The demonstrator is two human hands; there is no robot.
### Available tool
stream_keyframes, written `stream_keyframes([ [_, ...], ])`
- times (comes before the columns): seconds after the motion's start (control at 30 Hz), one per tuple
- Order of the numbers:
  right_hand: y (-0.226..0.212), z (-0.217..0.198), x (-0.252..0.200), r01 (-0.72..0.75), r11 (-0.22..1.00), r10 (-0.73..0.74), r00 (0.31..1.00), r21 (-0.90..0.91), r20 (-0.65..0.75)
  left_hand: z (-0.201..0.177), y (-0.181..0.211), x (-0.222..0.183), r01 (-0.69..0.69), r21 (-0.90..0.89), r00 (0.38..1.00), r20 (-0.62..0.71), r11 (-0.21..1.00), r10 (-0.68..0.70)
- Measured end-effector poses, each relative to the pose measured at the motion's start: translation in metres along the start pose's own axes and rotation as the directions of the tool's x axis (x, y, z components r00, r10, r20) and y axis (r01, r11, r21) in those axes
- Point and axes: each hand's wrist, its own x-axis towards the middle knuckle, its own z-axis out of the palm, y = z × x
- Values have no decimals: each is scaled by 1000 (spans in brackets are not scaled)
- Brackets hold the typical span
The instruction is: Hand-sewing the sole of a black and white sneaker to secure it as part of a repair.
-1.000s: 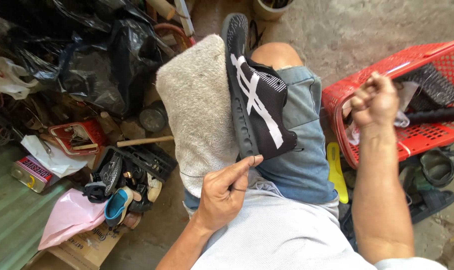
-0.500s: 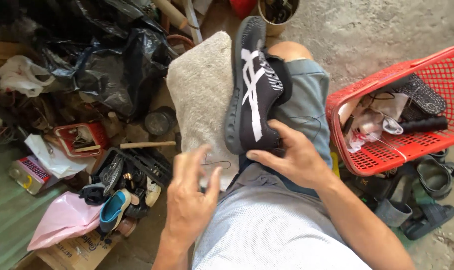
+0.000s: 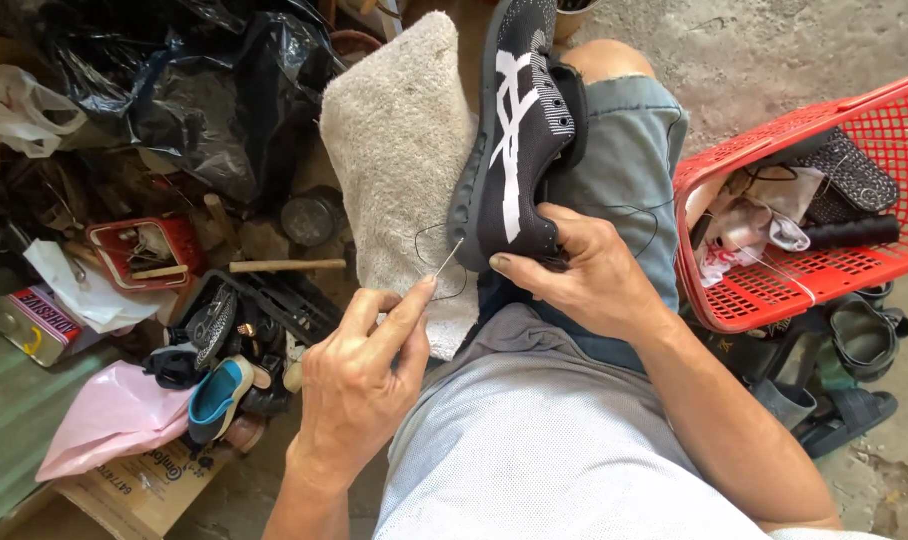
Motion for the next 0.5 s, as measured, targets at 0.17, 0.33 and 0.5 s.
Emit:
stream_keyframes([
  [0.17,1,-1,1,51,998,-50,999,-43,7,2,-2,3,-23,41,999,29,999,22],
  [0.33,1,-1,2,48,998,-47,999,-46,24,-2,1,4,-14,65,998,55,998,10],
  [0.5,1,-1,3,64,997,-64,998,-34,26,-4,1,8,-14,61,998,55,998,10],
])
